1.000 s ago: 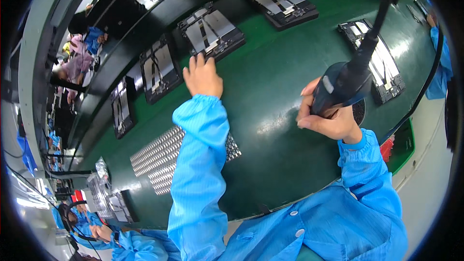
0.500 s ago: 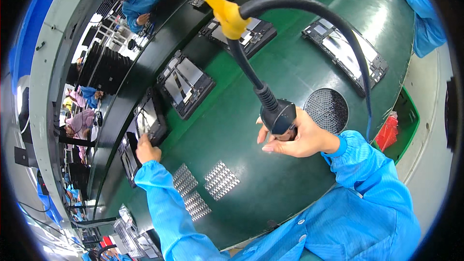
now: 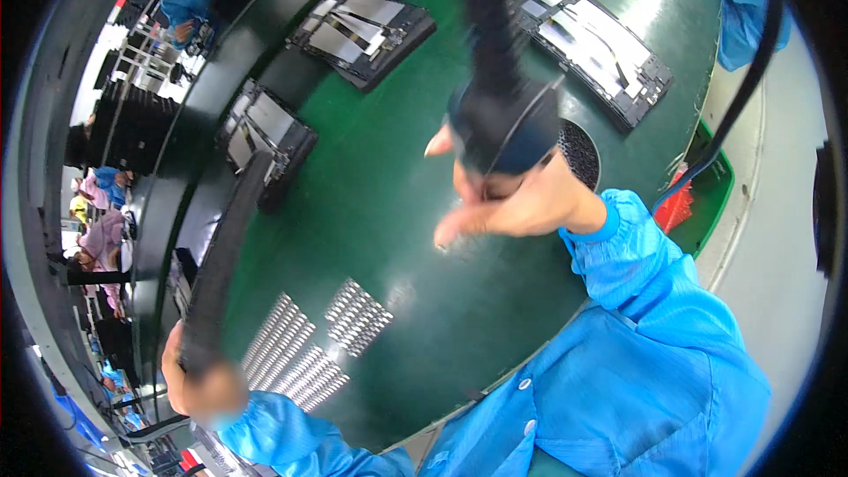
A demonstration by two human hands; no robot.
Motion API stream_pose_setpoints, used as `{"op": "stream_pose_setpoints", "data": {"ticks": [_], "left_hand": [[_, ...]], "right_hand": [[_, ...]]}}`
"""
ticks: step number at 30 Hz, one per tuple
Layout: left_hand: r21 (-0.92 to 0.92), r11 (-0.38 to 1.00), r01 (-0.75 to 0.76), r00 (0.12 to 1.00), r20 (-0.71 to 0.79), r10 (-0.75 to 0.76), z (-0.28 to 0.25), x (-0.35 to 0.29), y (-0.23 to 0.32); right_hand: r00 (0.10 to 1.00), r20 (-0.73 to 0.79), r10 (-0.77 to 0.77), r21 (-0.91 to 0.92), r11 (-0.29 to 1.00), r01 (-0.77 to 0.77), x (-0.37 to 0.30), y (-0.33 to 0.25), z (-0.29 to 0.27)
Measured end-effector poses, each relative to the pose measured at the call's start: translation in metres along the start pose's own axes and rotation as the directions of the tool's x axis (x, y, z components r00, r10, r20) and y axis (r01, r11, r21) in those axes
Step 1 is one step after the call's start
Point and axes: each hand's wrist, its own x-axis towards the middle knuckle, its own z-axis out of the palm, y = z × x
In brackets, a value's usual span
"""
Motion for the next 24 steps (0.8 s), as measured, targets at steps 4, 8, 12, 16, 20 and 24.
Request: {"op": "stream_pose_setpoints", "data": {"ticks": [4, 8, 12, 16, 20, 24], "left_hand": [[-0.241, 0.958, -0.157, 0.974, 0.122, 0.191, -0.008, -0.016, 0.073], [-0.376, 0.896, -0.237, 0.861, 0.346, 0.373, -0.014, -0.047, 0.123], [-0.558, 0.817, -0.146, 0.728, 0.498, 0.471, -0.012, -0.086, 0.158], [-0.621, 0.784, 0.013, 0.688, 0.575, 0.443, 0.003, -0.124, 0.186], [-0.651, 0.754, 0.087, 0.717, 0.567, 0.406, 0.013, -0.133, 0.202], [-0.671, 0.734, 0.099, 0.735, 0.547, 0.401, 0.020, -0.129, 0.212]], "right_hand": [[0.967, -0.251, 0.029, -0.093, 0.994, -0.054, 0.016, -0.020, -0.021], [0.947, -0.300, -0.117, -0.114, 0.990, 0.086, 0.019, -0.008, -0.057], [0.944, -0.312, -0.104, -0.120, 0.990, 0.069, 0.020, 0.003, -0.068], [0.955, -0.279, -0.098, -0.125, 0.990, 0.064, 0.024, 0.007, -0.072], [0.955, -0.288, -0.068, -0.150, 0.988, 0.024, 0.025, 0.008, -0.076], [0.957, -0.284, -0.054, -0.153, 0.988, 0.010, 0.027, 0.011, -0.085]]}}
